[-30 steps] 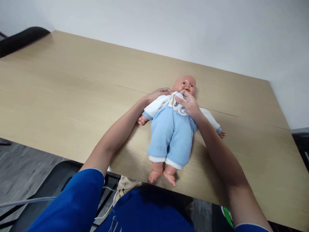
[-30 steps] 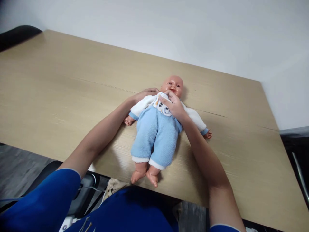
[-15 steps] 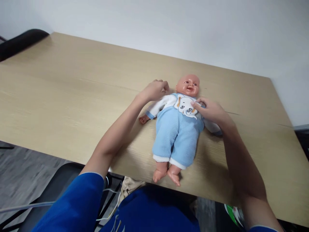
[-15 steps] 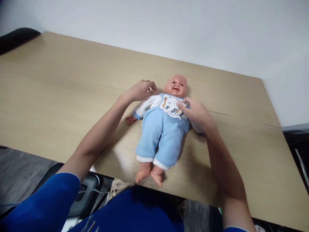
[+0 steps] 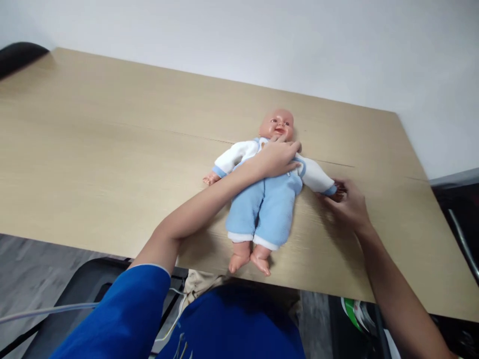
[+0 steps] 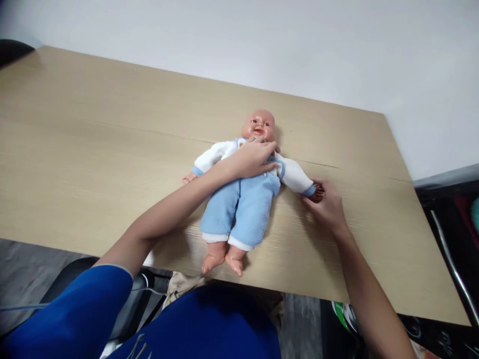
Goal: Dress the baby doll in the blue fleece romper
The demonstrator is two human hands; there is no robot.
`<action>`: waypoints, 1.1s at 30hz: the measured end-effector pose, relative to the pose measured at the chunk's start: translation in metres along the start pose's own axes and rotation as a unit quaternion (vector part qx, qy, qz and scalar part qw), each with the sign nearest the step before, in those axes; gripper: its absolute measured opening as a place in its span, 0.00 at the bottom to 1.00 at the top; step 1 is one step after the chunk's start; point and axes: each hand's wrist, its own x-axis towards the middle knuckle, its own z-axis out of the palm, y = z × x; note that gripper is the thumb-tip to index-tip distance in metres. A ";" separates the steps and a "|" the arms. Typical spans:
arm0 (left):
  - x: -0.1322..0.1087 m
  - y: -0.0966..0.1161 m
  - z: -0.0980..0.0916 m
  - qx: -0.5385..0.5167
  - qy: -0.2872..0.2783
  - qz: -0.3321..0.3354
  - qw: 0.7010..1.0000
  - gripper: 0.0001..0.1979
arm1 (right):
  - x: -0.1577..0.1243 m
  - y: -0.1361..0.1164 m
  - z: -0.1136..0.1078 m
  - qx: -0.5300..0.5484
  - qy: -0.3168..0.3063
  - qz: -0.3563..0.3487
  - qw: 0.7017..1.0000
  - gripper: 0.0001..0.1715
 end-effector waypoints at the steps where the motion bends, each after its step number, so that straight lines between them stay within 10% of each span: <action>1: 0.004 0.000 0.003 -0.003 0.001 -0.006 1.000 0.10 | 0.003 0.000 0.001 0.031 0.020 0.008 0.999 0.40; 10: -0.006 0.007 -0.010 0.024 -0.002 0.117 0.993 0.21 | 0.069 -0.020 0.037 0.371 0.096 -0.026 0.923 0.44; 20: -0.020 -0.004 -0.008 0.087 0.107 0.188 0.972 0.28 | 0.085 -0.054 0.087 0.331 -0.018 -0.095 0.939 0.43; 28: -0.014 0.010 -0.015 -0.154 0.123 0.068 0.978 0.11 | 0.061 -0.057 0.079 0.228 0.001 -0.193 0.954 0.30; 33: -0.001 0.002 -0.016 -0.271 0.041 -0.026 0.961 0.08 | 0.051 -0.072 0.089 0.272 0.034 -0.133 0.953 0.22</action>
